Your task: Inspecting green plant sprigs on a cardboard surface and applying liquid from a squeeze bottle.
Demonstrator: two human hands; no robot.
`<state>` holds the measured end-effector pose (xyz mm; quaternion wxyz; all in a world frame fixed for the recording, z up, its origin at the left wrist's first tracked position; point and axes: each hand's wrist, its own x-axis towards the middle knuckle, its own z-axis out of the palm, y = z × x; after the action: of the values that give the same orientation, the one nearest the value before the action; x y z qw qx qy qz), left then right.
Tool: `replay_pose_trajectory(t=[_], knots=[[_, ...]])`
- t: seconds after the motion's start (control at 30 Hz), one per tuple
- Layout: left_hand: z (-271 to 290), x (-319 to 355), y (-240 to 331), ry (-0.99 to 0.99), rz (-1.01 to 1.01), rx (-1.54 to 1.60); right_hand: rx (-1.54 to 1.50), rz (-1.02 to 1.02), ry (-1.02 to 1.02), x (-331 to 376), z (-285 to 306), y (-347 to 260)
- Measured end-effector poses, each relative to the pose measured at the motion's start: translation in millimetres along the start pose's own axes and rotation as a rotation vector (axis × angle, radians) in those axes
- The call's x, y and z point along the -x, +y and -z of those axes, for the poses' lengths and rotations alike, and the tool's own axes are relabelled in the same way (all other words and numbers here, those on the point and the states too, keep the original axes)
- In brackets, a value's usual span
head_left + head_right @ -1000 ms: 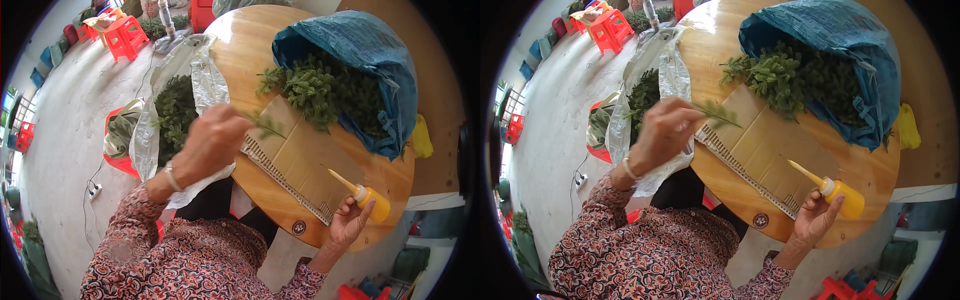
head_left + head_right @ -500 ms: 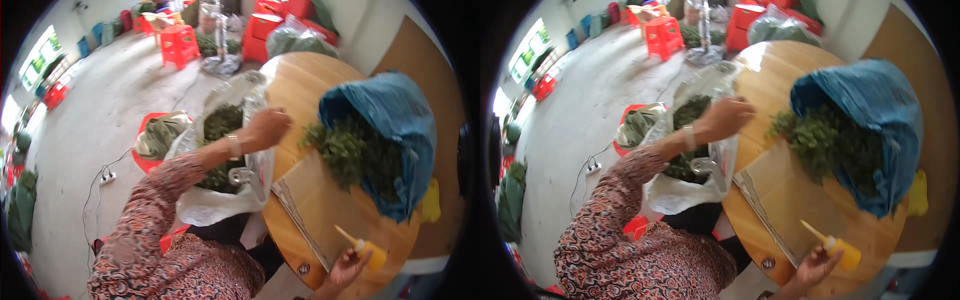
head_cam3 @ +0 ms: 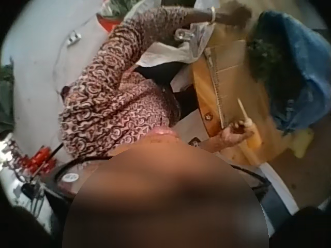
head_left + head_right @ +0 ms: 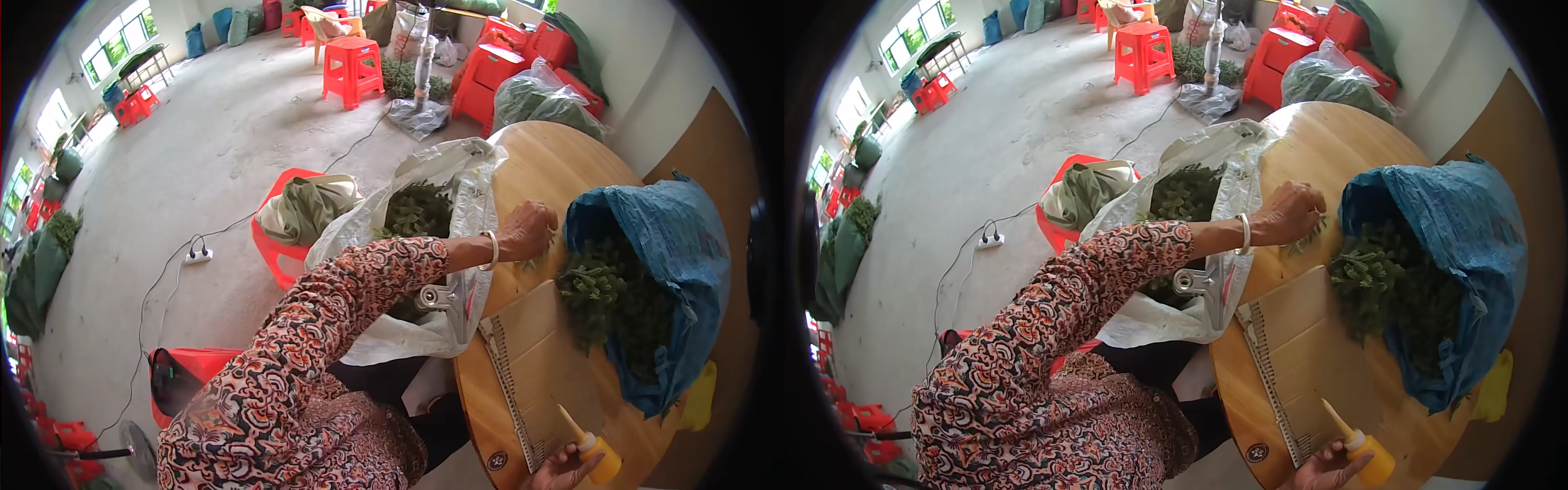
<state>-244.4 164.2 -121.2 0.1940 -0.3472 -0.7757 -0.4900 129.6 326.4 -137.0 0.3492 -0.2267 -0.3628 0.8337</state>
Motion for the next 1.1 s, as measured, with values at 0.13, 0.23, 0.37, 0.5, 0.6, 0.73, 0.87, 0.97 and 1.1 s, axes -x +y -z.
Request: replay_pose_trajectory(t=[0.13,0.23,0.37,0.5,0.6,0.73,0.87,0.97,1.1], knots=[[9.6,23.1,16.2,0.124,0.021,0.331,-0.02,0.019,0.027,6.9,-2.0,-1.6],[13.3,58.1,40.0,0.063,0.17,0.628,-0.101,0.1,0.027,19.3,-3.2,-9.8],[35.8,106.2,79.8,-0.262,0.351,0.751,-0.054,0.13,0.004,10.3,0.6,-4.3],[38.4,135.1,96.9,-0.521,0.434,0.895,-0.049,0.149,0.024,9.8,-4.4,-7.8],[32.0,116.7,81.1,-0.244,-0.112,0.347,-0.036,0.18,0.034,12.7,-10.7,-8.2],[21.0,84.9,73.3,-0.102,-0.662,-0.266,-0.053,0.182,0.033,14.1,-11.7,-8.4],[7.7,81.1,56.5,-0.283,-0.731,-0.441,-0.07,0.176,0.039,12.0,-7.4,-8.8],[3.8,85.4,53.9,-0.381,-0.714,-0.449,-0.082,0.181,0.051,13.1,-6.5,-10.2],[3.7,88.6,56.3,-0.475,-0.58,-0.332,-0.105,0.187,0.048,13.9,-7.9,-10.7]])
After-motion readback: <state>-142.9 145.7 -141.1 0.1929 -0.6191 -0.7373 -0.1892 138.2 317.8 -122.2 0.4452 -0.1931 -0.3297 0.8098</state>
